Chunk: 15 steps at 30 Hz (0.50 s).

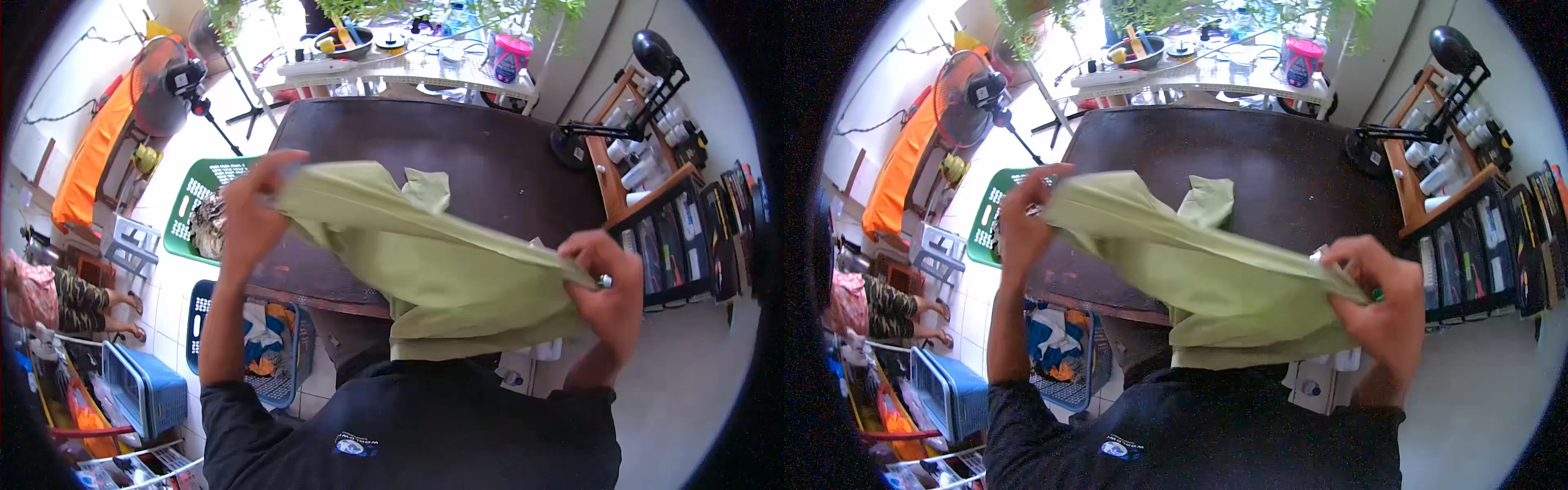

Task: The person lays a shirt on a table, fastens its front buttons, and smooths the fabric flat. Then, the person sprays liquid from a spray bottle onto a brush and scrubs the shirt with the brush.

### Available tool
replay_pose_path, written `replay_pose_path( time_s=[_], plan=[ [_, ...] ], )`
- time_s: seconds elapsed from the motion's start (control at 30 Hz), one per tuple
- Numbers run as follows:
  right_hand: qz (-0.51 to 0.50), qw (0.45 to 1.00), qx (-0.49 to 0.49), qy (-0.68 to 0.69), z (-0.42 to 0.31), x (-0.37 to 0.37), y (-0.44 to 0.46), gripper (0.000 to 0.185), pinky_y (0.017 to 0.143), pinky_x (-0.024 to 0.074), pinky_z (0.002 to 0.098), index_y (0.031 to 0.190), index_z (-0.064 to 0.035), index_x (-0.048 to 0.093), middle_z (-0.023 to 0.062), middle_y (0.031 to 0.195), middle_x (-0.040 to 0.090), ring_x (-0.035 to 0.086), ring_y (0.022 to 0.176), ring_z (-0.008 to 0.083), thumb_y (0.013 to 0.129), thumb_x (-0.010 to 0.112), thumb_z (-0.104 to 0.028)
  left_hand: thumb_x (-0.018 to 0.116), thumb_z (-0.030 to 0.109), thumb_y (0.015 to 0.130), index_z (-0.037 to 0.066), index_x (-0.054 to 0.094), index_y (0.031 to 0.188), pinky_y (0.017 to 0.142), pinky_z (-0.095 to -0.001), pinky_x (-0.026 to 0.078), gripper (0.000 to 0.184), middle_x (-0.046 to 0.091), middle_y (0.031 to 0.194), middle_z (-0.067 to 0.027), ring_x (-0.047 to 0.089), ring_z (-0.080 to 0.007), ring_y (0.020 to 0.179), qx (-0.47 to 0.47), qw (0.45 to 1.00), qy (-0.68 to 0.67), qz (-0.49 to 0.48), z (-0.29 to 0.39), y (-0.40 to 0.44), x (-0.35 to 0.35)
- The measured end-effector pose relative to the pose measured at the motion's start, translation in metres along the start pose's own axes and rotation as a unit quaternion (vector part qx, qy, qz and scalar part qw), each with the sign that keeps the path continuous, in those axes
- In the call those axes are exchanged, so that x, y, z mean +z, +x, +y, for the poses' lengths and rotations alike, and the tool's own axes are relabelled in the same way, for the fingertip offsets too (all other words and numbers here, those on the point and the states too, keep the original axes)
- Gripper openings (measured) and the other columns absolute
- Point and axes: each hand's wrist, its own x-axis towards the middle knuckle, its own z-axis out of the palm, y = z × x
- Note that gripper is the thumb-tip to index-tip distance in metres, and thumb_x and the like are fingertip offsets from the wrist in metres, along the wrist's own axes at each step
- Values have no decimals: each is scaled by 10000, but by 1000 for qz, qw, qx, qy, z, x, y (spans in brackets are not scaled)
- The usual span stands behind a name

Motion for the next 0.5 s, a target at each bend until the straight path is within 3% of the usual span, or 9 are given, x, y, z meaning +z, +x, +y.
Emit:
replay_pose_path(
  time_s=[0.07,0.17,0.23,0.27,0.33,0.4,0.43,0.5],
  plan=[
    [41,999,1,1,1,-6,9,294,590,409,232,1032,-50,788,23,865,758,536,652,80,758,754,50,802,-17,826,186,796,1262,615,-257,425,481,521,677,59,452,-77,621,-49,996,-15,79,-11,3,-29],
    [143,989,-10,20,5,-13,18,347,644,463,228,1101,-39,797,47,948,793,605,703,103,781,717,69,770,-16,885,62,795,1170,646,-216,393,297,605,741,61,464,-59,658,-46,987,-41,148,-13,-6,-70],
    [151,988,-25,0,8,-31,15,345,779,547,256,1132,-23,795,72,1092,806,689,833,149,820,681,71,731,-4,872,31,778,1067,678,-215,403,204,652,817,25,516,-70,735,-66,989,-1,135,6,-23,-107],
    [155,988,-25,0,6,-39,13,345,779,547,256,1132,-23,795,72,1092,806,689,833,149,820,681,71,717,-3,859,32,767,1039,681,-217,402,190,650,822,15,516,-75,745,-46,989,29,138,11,-36,-125],
    [244,965,-65,75,0,-51,9,353,928,567,283,1142,-18,802,82,1151,795,726,969,190,835,661,85,671,11,828,22,737,1000,702,-230,432,185,669,859,-21,552,-108,776,1,994,54,98,21,-59,-167],
    [351,934,-45,58,-8,-48,6,337,1013,560,337,1190,-13,796,81,1213,776,725,1059,215,878,668,1,622,196,981,82,725,943,765,-300,502,158,726,943,-46,629,-158,844,-74,947,-152,274,54,-77,-157],
    [351,934,-43,58,-13,-54,8,337,1013,560,337,1190,-13,796,81,1213,776,725,1059,215,878,668,1,622,196,981,82,725,943,765,-300,502,158,726,943,-46,629,-158,844,-75,947,-152,272,55,-72,-155],
    [344,924,-118,-118,-21,-69,19,354,1062,545,371,1276,-25,759,110,1274,753,715,1132,239,962,597,-52,600,188,995,48,717,1078,832,-310,506,201,725,1061,-81,641,-179,917,-26,975,-64,211,52,-46,-148]
  ],
)
